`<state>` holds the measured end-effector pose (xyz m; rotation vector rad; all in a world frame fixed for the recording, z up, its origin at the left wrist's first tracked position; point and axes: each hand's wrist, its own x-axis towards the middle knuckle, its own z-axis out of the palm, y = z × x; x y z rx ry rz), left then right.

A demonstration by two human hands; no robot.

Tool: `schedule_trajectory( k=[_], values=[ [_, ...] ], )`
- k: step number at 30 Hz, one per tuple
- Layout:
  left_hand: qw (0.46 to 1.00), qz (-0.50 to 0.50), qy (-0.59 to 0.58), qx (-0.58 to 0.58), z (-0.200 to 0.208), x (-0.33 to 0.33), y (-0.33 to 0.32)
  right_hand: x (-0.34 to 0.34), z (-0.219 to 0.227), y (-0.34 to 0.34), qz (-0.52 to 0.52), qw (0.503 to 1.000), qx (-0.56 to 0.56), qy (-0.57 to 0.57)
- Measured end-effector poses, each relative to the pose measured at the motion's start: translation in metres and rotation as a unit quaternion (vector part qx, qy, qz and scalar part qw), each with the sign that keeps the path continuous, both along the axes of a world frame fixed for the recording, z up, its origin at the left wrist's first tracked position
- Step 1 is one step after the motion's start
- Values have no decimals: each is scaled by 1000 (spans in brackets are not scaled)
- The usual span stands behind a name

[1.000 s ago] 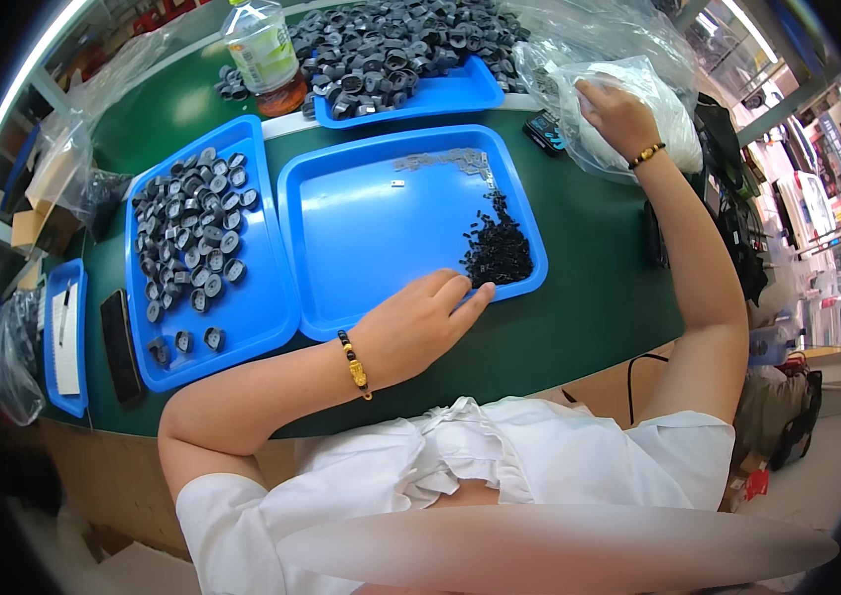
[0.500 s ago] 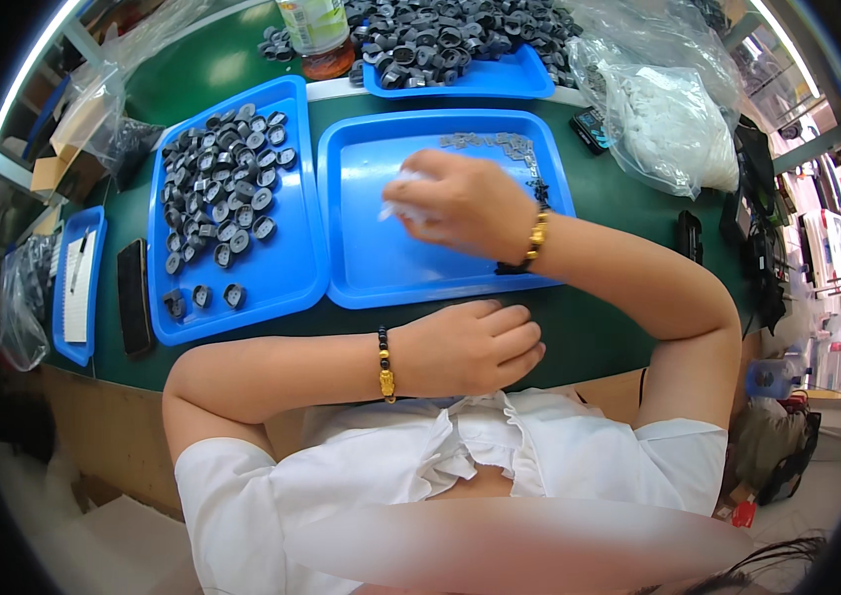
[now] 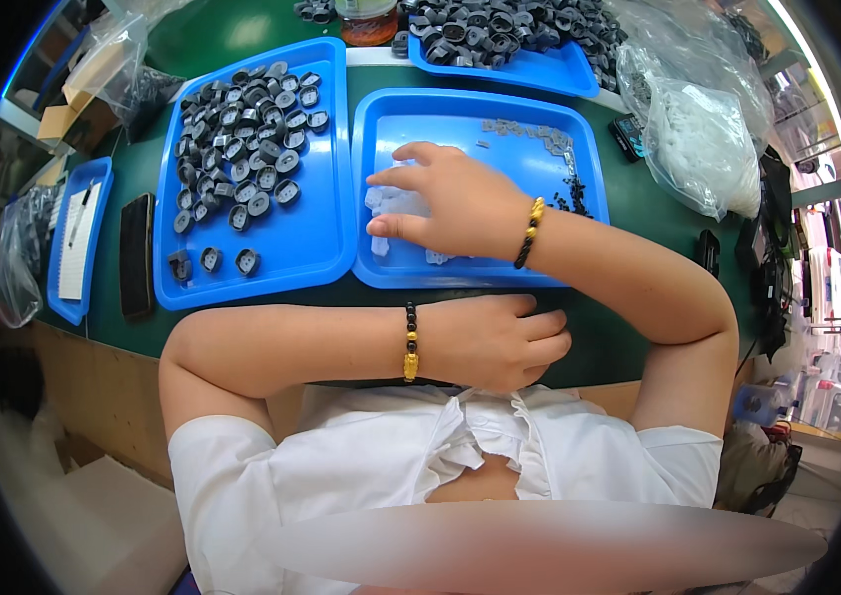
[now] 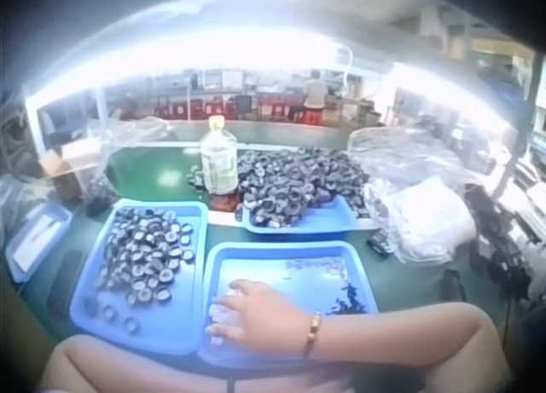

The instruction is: The person assembles small plastic casings, rubber seals, and fasteners by hand at a manufacturing workbench, taking components from trays and fitting them together.

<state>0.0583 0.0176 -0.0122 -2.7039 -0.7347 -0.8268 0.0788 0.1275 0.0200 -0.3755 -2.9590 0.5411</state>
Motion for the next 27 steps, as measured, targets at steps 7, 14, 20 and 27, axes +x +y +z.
schedule_trajectory(
  k=[7,14,20,27],
  values=[
    [995,34,14,-97,26,-11,-5,15,33,35,16,993,-121,-2],
    [911,349,-24,-218,69,-69,13,54,17,70,1,996,-94,-13],
    [885,410,3,-220,36,-109,36,62,-5,41,5,962,-270,-21],
    [828,373,130,-397,62,-96,31,44,-5,92,14,997,13,75]
  ],
)
